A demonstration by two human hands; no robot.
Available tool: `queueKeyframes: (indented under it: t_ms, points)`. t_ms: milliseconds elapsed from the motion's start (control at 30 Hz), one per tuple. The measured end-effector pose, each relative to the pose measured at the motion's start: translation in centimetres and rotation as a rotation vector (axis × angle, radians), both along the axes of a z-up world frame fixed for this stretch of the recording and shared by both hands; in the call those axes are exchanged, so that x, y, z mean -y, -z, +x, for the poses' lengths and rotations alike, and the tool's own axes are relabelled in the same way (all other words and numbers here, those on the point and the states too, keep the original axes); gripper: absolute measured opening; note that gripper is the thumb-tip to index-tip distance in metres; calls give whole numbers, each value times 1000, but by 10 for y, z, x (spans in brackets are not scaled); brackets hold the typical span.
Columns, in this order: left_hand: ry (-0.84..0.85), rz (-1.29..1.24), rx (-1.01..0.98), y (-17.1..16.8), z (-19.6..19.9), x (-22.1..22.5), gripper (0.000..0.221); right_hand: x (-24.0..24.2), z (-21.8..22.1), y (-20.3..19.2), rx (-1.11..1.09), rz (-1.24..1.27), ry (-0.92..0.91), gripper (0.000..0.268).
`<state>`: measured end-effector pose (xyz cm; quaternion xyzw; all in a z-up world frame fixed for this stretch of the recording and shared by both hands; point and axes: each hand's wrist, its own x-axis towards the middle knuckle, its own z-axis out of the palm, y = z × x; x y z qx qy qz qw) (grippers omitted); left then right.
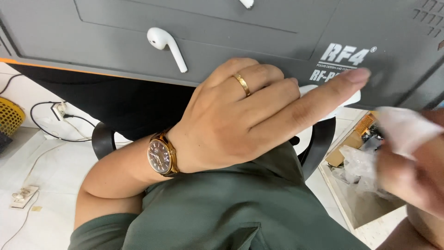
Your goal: A person is cleaning a pair of wireless earbuds and their charging case using a small cleaning brush and a white tissue.
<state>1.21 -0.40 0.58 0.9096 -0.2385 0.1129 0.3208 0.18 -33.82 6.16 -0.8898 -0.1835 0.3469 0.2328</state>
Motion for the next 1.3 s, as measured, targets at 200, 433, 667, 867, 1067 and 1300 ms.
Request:
queueKeyframes:
  t_ms: [200, 433, 667, 867, 1067, 1300]
  points:
    - [-22, -30, 53, -1, 4, 4, 35, -69, 54, 8, 556, 450, -386, 22]
    - [22, 61, -5, -7, 1, 4, 42, -66, 50, -4, 737, 269, -530, 22]
    - [44, -18, -50, -2, 0, 0, 48, -12, 6, 27, -359, -889, 123, 8]
    - [-5, 31, -18, -2, -1, 0, 54, -26, -4, 18, -102, -257, 280, 15]
    - [-42, 11, 9, -1, -1, 3, 37, -64, 6, -10, 189, 266, 295, 18]
    - [-27, 10, 14, -2, -1, 1, 31, -9, 53, 27, 843, 441, -923, 33]
